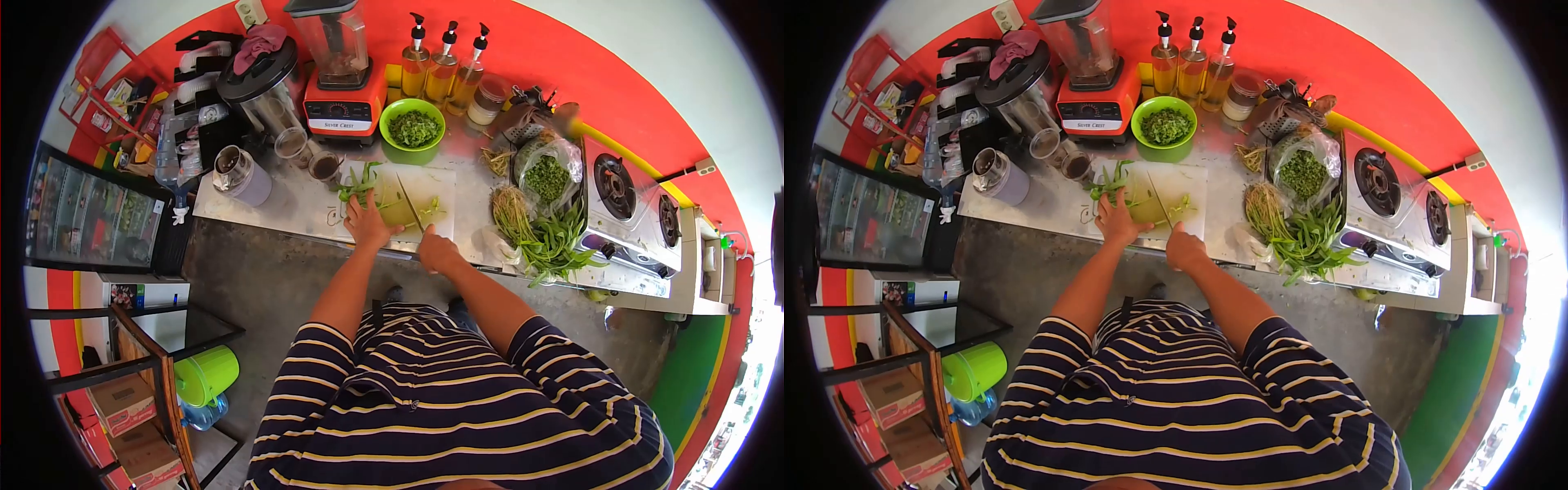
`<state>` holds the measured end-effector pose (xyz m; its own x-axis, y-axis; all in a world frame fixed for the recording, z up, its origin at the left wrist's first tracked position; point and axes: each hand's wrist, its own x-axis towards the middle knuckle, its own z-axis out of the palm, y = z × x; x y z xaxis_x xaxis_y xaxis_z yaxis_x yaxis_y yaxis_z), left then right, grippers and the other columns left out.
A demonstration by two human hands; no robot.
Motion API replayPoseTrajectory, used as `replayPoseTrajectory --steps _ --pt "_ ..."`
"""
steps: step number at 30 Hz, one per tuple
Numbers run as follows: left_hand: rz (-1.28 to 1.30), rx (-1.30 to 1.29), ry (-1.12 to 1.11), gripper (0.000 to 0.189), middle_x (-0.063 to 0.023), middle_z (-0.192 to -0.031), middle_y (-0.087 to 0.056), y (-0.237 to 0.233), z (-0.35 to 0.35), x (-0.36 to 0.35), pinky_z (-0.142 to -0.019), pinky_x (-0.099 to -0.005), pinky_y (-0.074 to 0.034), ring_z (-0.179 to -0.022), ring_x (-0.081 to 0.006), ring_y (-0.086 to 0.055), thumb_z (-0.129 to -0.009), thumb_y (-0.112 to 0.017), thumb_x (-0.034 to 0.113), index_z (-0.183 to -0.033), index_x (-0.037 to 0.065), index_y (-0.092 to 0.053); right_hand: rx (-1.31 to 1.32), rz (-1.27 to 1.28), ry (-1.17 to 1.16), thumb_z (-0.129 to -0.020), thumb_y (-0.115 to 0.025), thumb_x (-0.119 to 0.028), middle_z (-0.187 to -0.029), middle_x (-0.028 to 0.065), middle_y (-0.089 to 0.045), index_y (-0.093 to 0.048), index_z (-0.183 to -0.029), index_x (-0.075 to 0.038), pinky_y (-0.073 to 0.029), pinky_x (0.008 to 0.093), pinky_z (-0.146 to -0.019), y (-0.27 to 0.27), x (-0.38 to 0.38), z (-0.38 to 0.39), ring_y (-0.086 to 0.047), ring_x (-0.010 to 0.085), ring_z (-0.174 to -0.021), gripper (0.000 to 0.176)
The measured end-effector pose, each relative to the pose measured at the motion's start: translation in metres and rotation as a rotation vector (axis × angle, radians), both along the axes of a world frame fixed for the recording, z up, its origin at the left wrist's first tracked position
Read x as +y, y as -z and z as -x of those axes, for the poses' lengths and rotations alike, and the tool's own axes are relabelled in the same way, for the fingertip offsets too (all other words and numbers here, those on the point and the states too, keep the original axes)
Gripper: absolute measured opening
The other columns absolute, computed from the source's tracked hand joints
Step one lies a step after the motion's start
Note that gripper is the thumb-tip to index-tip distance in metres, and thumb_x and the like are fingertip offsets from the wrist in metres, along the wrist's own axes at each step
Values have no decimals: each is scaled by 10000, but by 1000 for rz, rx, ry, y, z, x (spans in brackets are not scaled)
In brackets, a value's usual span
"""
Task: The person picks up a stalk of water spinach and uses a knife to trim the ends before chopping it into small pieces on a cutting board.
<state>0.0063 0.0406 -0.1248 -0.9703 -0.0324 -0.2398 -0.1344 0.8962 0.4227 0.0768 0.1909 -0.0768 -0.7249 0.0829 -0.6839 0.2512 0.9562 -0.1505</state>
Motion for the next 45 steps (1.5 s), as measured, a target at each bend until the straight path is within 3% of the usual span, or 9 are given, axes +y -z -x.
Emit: replayPoseTrajectory --steps 9,11,14,15,25,33,39,45 --pt "97 -95 64 1263 -187 -1596 -161 -13 6 3 -1132 -547 -241 -1482 -366 -164 -560 -939 513 -1564 219 -232 -23 20 67 -747 -768 -56 -1141 297 -683 -365 -1277 87 -558 432 -920 -2 -15 -22 -680 403 -1108 682" --pt "99 -81 66 1260 -192 -1595 -159 -10 4 4 -1133 -547 -241 -1477 -371 -169 -563 -938 517 -1563 217 -233 69 37 78 -848 -642 -66 -1114 312 -682 -395 -1240 80 -547 464 -924 2 -15 -16 -679 433 -1084 486" --pt "96 -49 79 1249 -201 -1594 -157 -5 0 0 -1134 -553 -240 -1472 -383 -177 -570 -934 522 -1561 214 -238 38 20 82 -849 -635 -55 -1116 307 -684 -400 -1246 74 -544 464 -928 -10 -7 -11 -678 433 -1085 479" --pt "77 -31 77 1242 -206 -1594 -157 -7 1 2 -1136 -559 -238 -1470 -390 -180 -574 -932 524 -1559 213 -241 39 0 66 -757 -755 -68 -1137 285 -688 -358 -1304 91 -556 429 -919 -7 -8 -13 -686 405 -1093 694" --pt "40 -12 97 1199 -222 -1593 -173 -1 -1 -4 -1148 -575 -215 -1485 -402 -164 -576 -923 533 -1538 228 -274 104 11 112 -761 -755 -73 -1101 278 -700 -367 -1309 99 -570 443 -885 4 -21 -12 -699 398 -1062 693" --pt "-20 30 78 1165 -205 -1598 -147 0 -1 -5 -1138 -590 -203 -1491 -378 -143 -582 -920 523 -1523 256 -286 76 -25 50 -781 -745 -85 -1072 276 -705 -443 -1194 58 -574 447 -872 4 -30 -40 -712 393 -1025 532" --pt "-54 17 74 1163 -194 -1611 -153 -1 -4 -7 -1170 -565 -170 -1506 -366 -125 -598 -919 509 -1538 232 -293 165 -9 48 -830 -679 -76 -1084 291 -697 -435 -1216 68 -577 443 -871 -3 -24 -17 -713 405 -1011 479" --pt "-143 131 95 1184 -199 -1627 -121 12 -10 -14 -1195 -572 -113 -1514 -382 -102 -611 -908 521 -1568 229 -273 131 -51 44 -856 -643 -94 -1069 278 -702 -432 -1215 74 -580 445 -853 7 -28 -52 -712 407 -1002 449"
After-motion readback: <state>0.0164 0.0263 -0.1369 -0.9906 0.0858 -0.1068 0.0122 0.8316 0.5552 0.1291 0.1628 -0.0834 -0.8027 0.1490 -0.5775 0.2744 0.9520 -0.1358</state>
